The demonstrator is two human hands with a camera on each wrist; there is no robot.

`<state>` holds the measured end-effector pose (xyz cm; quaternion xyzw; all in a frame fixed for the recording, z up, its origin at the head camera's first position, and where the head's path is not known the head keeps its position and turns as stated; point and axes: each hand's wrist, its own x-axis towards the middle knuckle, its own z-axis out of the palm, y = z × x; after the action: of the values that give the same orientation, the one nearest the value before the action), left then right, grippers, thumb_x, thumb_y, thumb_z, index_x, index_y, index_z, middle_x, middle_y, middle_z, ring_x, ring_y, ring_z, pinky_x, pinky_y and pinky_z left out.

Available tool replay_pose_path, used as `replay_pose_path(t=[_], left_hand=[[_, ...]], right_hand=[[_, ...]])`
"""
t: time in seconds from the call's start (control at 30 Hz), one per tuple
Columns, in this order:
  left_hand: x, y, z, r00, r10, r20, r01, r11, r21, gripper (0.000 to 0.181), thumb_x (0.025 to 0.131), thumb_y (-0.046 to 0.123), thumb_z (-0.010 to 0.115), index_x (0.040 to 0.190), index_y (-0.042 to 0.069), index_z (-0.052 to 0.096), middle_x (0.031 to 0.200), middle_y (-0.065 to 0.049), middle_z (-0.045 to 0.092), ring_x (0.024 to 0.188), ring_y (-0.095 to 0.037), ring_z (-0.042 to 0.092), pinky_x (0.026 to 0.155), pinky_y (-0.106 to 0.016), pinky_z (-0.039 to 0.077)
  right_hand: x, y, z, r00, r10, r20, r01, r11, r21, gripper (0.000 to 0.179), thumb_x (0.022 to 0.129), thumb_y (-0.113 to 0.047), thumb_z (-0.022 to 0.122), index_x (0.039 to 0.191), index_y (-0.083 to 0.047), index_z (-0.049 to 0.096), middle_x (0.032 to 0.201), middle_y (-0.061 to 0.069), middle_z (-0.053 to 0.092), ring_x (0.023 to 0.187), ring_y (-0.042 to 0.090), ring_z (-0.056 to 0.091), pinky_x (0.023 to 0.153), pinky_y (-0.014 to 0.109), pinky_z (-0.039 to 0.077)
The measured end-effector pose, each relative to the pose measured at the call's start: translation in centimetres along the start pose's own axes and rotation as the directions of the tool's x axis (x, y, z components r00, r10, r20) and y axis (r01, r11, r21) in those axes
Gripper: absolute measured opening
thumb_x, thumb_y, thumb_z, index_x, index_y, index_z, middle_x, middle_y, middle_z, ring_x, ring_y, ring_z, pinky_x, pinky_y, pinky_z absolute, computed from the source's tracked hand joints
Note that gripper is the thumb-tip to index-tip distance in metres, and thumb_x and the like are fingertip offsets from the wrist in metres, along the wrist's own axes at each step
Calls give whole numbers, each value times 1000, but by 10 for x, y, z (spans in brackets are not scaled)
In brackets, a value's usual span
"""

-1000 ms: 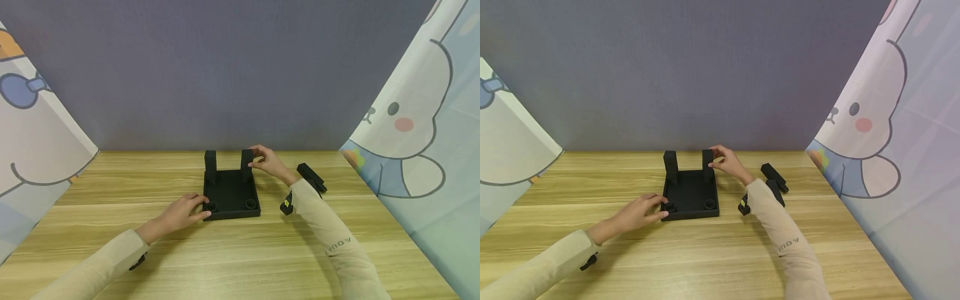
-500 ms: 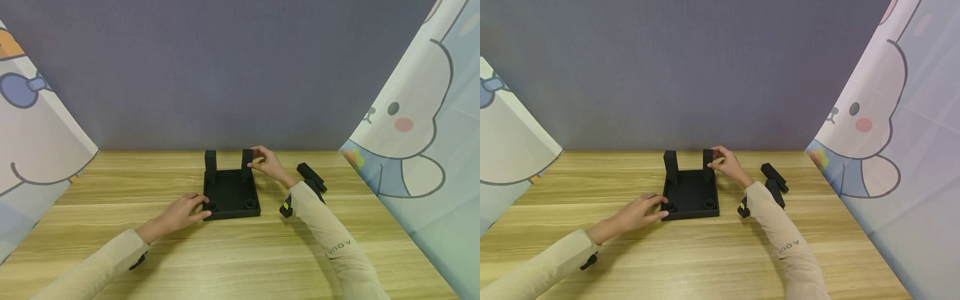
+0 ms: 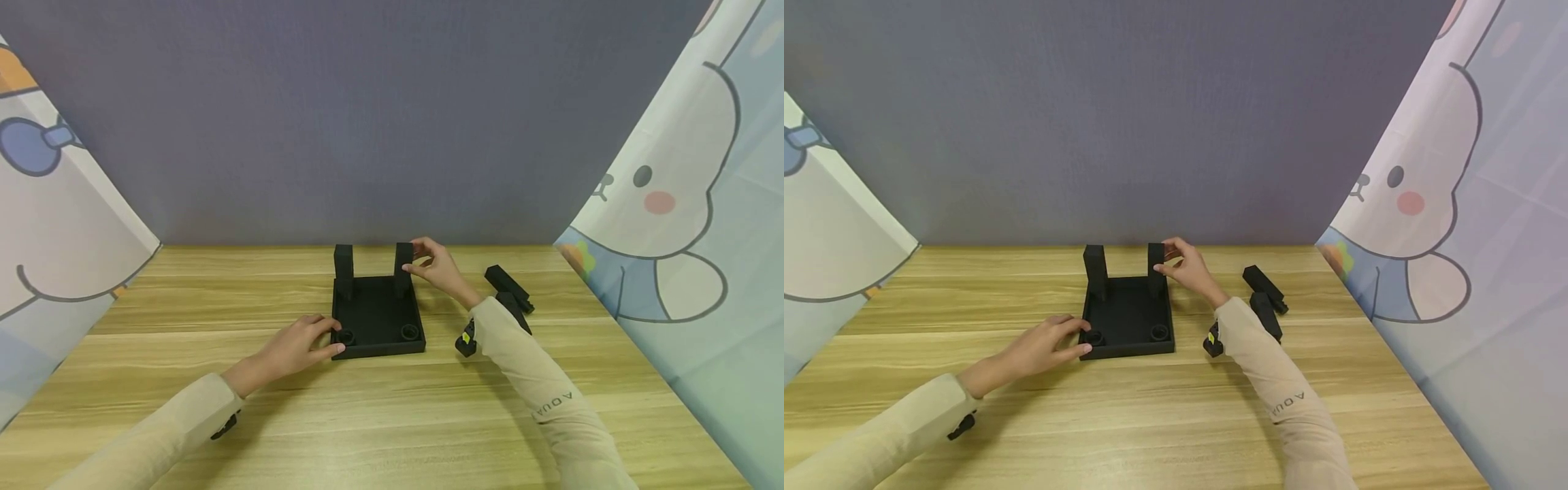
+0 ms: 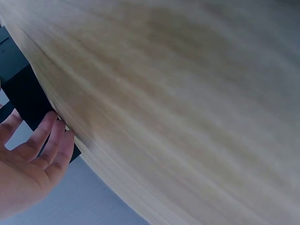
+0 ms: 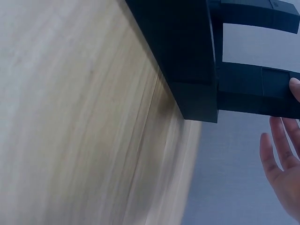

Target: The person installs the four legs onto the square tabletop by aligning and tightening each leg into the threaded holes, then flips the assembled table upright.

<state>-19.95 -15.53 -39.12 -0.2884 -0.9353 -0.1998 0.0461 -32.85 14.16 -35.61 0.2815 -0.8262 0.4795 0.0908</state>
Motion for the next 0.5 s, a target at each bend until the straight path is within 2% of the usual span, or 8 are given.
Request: replay_pose_path(t=[0.13, 0.27, 0.5], left_hand=[[0, 0, -1, 1000, 6, -2, -6, 1000, 2, 39, 87, 43, 59, 113, 14, 60, 108, -6, 61, 89, -17, 59, 74, -34, 52], [1, 0, -2, 1000, 8, -1, -8, 1000, 1, 38, 87, 42, 59, 112, 14, 60, 107, -5, 62, 87, -15, 59, 73, -33, 51], [1, 0, -2, 1000, 1, 10, -1, 1000, -5, 39, 87, 44, 58, 113, 14, 60, 108, -5, 61, 86, -14, 58, 72, -32, 51]], right_hand=[[0, -2, 1, 1000, 7, -7, -7, 1000, -1, 48, 79, -25, 73, 118, -5, 53, 104, 13, 59, 92, 26, 61, 75, 40, 51], [1, -5, 2, 998, 65, 0, -65, 997, -30, 48, 79, -15, 72, 120, -1, 51, 108, 18, 58, 97, 32, 59, 78, 46, 50], [2, -8, 2, 993, 116, 0, -116, 992, -49, 48, 79, -14, 72, 120, -1, 51, 109, 16, 58, 97, 30, 60, 78, 43, 50]])
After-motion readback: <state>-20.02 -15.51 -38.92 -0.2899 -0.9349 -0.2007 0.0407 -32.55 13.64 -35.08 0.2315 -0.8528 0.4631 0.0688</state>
